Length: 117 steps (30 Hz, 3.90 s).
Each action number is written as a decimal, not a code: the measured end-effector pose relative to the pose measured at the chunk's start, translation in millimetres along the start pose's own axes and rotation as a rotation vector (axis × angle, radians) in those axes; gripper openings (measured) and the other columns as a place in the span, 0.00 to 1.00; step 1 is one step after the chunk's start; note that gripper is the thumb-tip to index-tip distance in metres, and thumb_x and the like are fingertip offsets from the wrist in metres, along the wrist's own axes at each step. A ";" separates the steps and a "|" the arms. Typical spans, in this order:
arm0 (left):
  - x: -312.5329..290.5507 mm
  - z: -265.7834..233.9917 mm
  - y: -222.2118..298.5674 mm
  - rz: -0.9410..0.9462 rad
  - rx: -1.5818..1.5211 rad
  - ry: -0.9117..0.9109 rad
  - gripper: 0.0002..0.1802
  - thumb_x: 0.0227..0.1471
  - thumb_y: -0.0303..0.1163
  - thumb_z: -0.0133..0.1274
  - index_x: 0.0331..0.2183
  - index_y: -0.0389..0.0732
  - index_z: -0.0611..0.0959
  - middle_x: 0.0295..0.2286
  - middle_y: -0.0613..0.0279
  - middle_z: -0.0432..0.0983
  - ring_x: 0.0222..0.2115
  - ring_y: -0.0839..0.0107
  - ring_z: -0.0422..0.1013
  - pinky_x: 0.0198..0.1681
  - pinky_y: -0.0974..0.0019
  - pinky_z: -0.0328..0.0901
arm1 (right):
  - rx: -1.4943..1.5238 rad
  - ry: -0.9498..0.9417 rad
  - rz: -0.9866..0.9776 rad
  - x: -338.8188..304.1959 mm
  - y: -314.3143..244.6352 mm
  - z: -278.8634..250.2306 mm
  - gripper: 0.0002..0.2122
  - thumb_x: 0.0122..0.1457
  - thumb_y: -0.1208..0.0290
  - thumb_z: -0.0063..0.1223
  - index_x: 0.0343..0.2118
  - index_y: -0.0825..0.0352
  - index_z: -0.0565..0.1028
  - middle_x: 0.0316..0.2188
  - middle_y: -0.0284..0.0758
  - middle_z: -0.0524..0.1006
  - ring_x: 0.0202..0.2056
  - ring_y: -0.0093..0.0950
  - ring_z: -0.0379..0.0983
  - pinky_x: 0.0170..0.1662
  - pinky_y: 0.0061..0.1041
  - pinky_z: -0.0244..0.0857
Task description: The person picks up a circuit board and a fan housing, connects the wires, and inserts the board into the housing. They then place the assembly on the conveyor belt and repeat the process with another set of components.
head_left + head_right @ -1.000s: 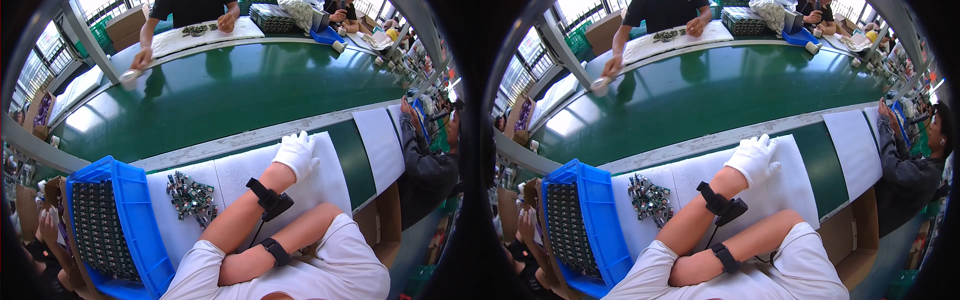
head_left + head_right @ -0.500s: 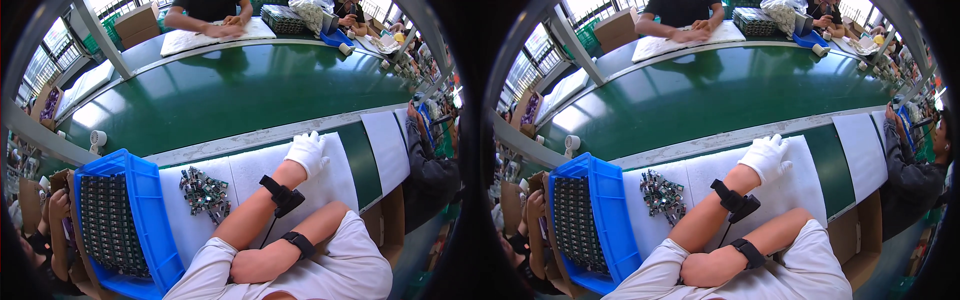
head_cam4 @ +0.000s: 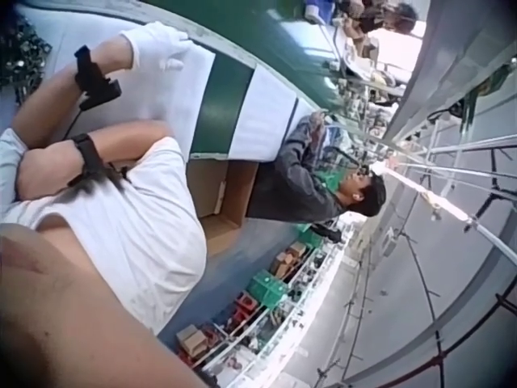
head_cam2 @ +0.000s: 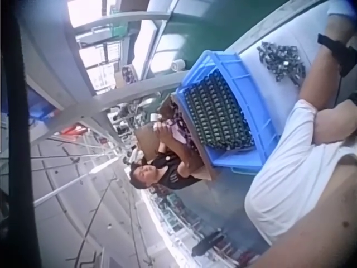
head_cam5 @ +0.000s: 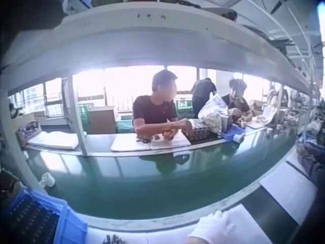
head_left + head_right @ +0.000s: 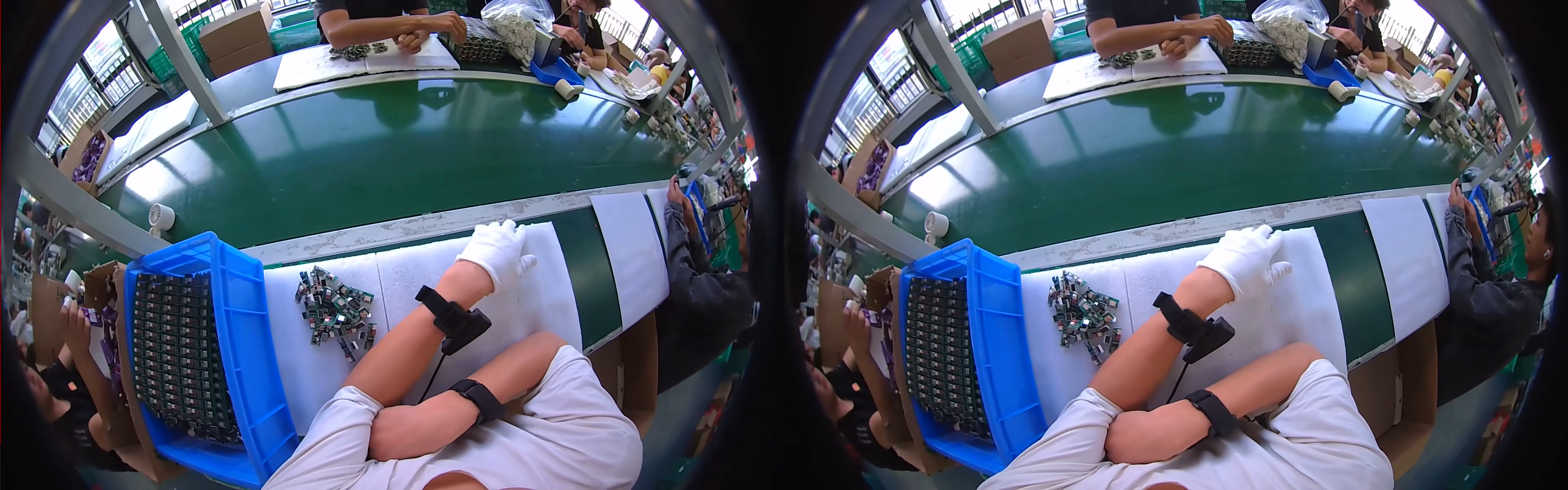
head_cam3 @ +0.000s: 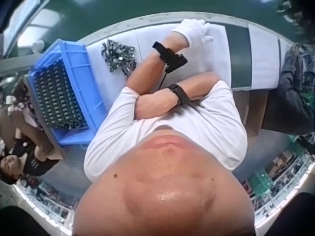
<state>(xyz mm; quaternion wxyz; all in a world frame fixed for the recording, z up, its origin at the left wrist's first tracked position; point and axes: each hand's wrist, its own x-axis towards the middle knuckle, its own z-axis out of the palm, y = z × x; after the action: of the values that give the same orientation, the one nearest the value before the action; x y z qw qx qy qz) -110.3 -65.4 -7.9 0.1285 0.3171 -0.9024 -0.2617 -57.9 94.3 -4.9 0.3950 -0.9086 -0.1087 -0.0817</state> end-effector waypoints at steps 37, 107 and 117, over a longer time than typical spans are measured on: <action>2.5 -60.8 11.4 0.072 -2.174 0.106 0.36 0.65 0.54 0.42 0.63 0.39 0.64 0.62 0.51 0.60 0.62 0.62 0.59 0.66 0.62 0.55 | -1.231 0.414 0.608 -111.7 -29.7 -116.7 0.17 0.53 0.72 0.60 0.48 0.59 0.78 0.54 0.28 0.73 0.58 0.27 0.68 0.62 0.31 0.64; 4.3 -59.1 -24.8 -0.062 -2.484 0.145 0.29 0.64 0.44 0.49 0.60 0.40 0.68 0.56 0.60 0.67 0.50 0.69 0.70 0.51 0.65 0.72 | -1.110 0.621 0.539 -99.2 26.9 -110.2 0.21 0.48 0.74 0.65 0.47 0.51 0.77 0.51 0.22 0.73 0.55 0.24 0.68 0.60 0.29 0.67; 6.5 -56.5 -27.9 -0.070 -2.499 0.159 0.30 0.63 0.45 0.49 0.61 0.39 0.67 0.57 0.60 0.65 0.48 0.68 0.70 0.49 0.65 0.72 | -1.128 0.575 0.542 -98.2 21.3 -111.0 0.23 0.48 0.74 0.65 0.50 0.52 0.77 0.51 0.23 0.73 0.55 0.23 0.68 0.62 0.28 0.64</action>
<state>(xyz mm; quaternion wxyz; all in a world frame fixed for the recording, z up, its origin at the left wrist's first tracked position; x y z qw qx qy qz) -78.8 -110.2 24.0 0.3882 0.0171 -0.0182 -0.9212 -153.8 -14.5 32.0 -0.1186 -0.9127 0.2904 -0.2619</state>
